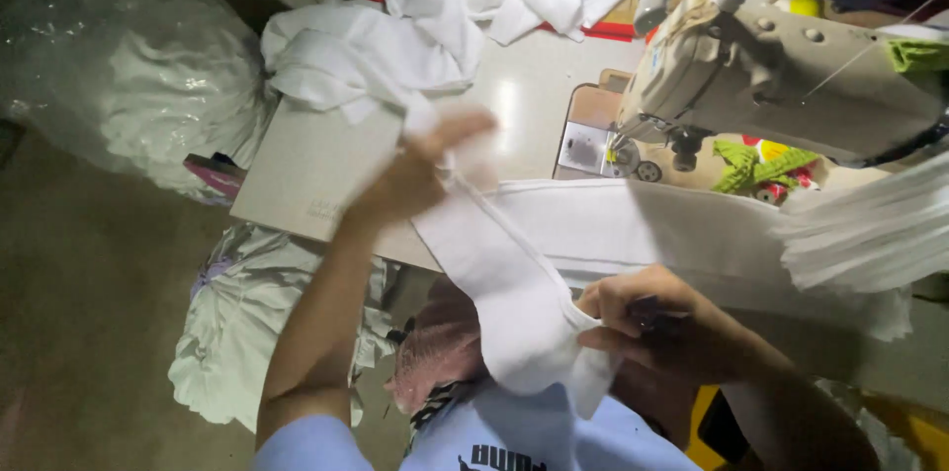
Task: A person at a sewing machine station is picking up white fabric strips, aligning them into a stack, and using scissors to trim or separate them.
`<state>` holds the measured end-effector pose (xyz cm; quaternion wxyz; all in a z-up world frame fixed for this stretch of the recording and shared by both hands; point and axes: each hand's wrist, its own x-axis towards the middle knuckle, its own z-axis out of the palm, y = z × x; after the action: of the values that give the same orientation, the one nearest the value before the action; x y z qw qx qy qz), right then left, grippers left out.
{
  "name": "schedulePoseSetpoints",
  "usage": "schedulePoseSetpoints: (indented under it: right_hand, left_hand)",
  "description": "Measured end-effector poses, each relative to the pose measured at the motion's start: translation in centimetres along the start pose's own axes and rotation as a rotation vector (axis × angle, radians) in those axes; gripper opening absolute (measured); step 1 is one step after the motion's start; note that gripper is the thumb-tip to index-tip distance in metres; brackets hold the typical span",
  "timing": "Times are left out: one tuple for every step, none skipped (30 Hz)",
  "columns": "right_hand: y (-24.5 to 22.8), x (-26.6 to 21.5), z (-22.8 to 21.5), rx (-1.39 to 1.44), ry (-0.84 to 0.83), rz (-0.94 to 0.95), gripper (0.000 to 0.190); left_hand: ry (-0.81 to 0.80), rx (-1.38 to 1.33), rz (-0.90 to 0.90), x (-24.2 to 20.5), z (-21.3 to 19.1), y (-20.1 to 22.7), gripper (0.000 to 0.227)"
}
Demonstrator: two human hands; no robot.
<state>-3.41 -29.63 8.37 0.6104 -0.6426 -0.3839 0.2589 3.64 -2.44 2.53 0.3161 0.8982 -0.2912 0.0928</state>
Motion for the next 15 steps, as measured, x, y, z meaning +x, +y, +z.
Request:
schedulePoseSetpoints:
  right_hand:
    - [0.5,-0.4,0.4,-0.133,0.087,-0.028,0.042]
    - [0.8,-1.6,-0.2,-0.126,0.093,-0.023,0.042]
    - [1.0,-2.8,-0.9,-0.290,0.079,-0.031,0.040]
    - [1.3,-4.0,-1.5,-0.453,0.063,-0.039,0.039]
    - [1.6,-6.6,-3.1,-0.446,0.063,-0.036,0.039]
    - [1.8,-9.2,-4.6,-0.575,0.201,-0.026,0.035]
    - [2.1,-11.8,-6.1,-0.701,0.343,-0.013,0.038]
    - [4.2,-15.7,-7.8,-0.695,0.346,-0.010,0.038]
    - [6.3,-19.5,-9.4,-0.541,0.456,0.102,0.036]
    - [8.4,-23.3,-11.0,-0.382,0.562,0.211,0.035]
    - [10.5,-26.6,-12.3,-0.383,0.577,0.219,0.035]
    - [12.6,-30.0,-13.5,-0.263,0.809,0.557,0.022]
    - [14.4,-34.2,-14.0,-0.120,1.037,0.913,0.016]
    - [14.5,-34.4,-14.2,-0.113,1.063,0.934,0.016]
    - [14.7,-34.5,-14.6,-0.348,1.010,0.947,0.024]
  left_hand:
    - [-0.171,-0.570,0.222,-0.1,0.3,3.3,0.061]
    - [-0.179,-0.575,0.218,0.0,0.7,5.9,0.061]
    - [-0.473,-0.515,0.144,-0.1,1.1,8.6,0.062]
    - [-0.767,-0.450,0.074,-0.2,1.5,11.4,0.064]
    - [-0.771,-0.453,0.069,-0.6,2.1,10.3,0.064]
    - [-0.658,-0.452,0.200,-1.0,2.7,9.4,0.034]
    - [-0.547,-0.447,0.333,-1.5,3.3,8.4,0.006]
    - [-0.554,-0.449,0.330,-2.0,3.0,7.8,0.006]
    - [-0.506,-0.369,0.279,-2.4,2.6,7.3,0.009]
    - [-0.458,-0.288,0.229,-2.8,2.2,6.8,0.022]
    - [-0.468,-0.295,0.240,-3.1,1.9,6.5,0.022]
    - [-0.459,-0.276,0.185,-3.4,1.7,6.2,0.026]
    - [-0.461,-0.268,0.136,-3.6,1.8,6.0,0.031]
    - [-0.483,-0.288,0.153,-3.5,1.4,5.7,0.031]
    - [-0.540,-0.300,0.094,-3.3,0.9,5.3,0.025]
